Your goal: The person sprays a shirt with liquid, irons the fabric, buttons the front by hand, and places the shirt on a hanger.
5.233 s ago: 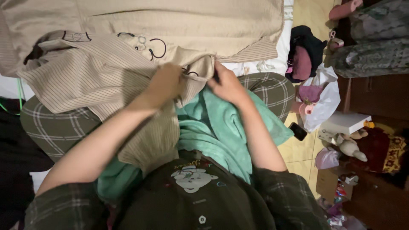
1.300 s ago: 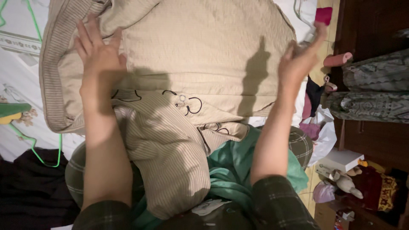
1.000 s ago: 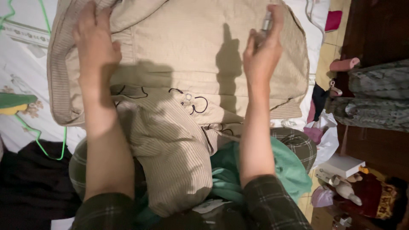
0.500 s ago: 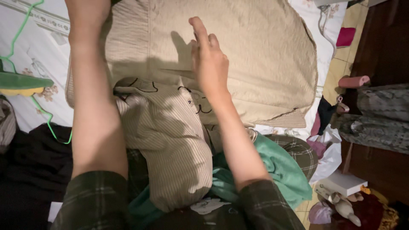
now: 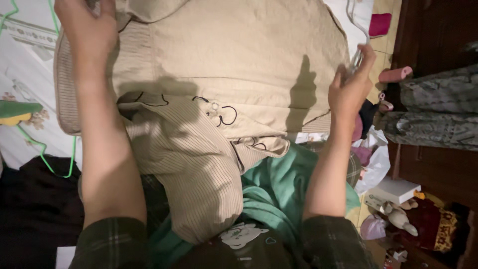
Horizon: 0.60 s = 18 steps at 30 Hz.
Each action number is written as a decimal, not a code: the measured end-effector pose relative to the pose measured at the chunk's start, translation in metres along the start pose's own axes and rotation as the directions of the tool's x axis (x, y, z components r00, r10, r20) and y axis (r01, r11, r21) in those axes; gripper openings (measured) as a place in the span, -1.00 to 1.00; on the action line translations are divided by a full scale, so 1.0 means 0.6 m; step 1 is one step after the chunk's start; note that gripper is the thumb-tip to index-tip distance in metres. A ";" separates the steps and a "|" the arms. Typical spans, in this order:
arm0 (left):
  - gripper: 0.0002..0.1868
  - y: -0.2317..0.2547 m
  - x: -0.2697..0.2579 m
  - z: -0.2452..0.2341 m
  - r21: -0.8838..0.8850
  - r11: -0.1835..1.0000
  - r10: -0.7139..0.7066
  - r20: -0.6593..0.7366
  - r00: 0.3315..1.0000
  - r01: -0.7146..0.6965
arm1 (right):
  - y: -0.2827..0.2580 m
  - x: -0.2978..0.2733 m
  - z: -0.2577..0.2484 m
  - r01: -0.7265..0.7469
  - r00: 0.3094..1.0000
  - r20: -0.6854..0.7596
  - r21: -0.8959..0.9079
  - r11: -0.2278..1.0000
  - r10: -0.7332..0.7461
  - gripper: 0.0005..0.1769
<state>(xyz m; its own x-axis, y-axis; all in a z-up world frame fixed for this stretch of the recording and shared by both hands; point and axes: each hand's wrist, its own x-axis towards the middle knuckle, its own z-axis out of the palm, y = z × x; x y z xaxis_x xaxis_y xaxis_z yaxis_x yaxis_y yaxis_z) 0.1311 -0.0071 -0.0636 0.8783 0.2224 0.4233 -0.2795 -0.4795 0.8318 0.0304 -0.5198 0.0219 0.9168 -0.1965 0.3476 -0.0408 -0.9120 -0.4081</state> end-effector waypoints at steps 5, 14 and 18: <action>-0.76 0.061 -0.018 -0.015 0.047 0.998 0.042 0.002 0.999 -0.042 | 0.077 -0.029 -0.044 -0.059 0.996 -0.084 -0.205 0.977 0.042 -0.28; -0.68 0.121 -0.079 -0.081 -0.002 0.999 -0.033 -0.069 0.997 0.033 | 0.039 -0.002 -0.022 -0.090 0.986 -0.136 0.049 0.995 0.096 -0.26; -0.74 0.133 -0.083 -0.077 -0.026 0.981 -0.191 -0.031 0.981 0.190 | -0.085 -0.001 0.071 0.020 1.000 -0.012 0.028 0.999 -0.019 -0.25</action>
<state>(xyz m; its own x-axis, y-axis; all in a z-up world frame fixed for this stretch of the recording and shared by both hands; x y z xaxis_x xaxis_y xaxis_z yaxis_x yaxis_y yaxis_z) 0.0468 -0.0171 -0.0016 0.9028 0.3364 0.2679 -0.1174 -0.4065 0.9061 0.0491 -0.4580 0.0064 0.9126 -0.1831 0.3656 -0.0117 -0.9054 -0.4243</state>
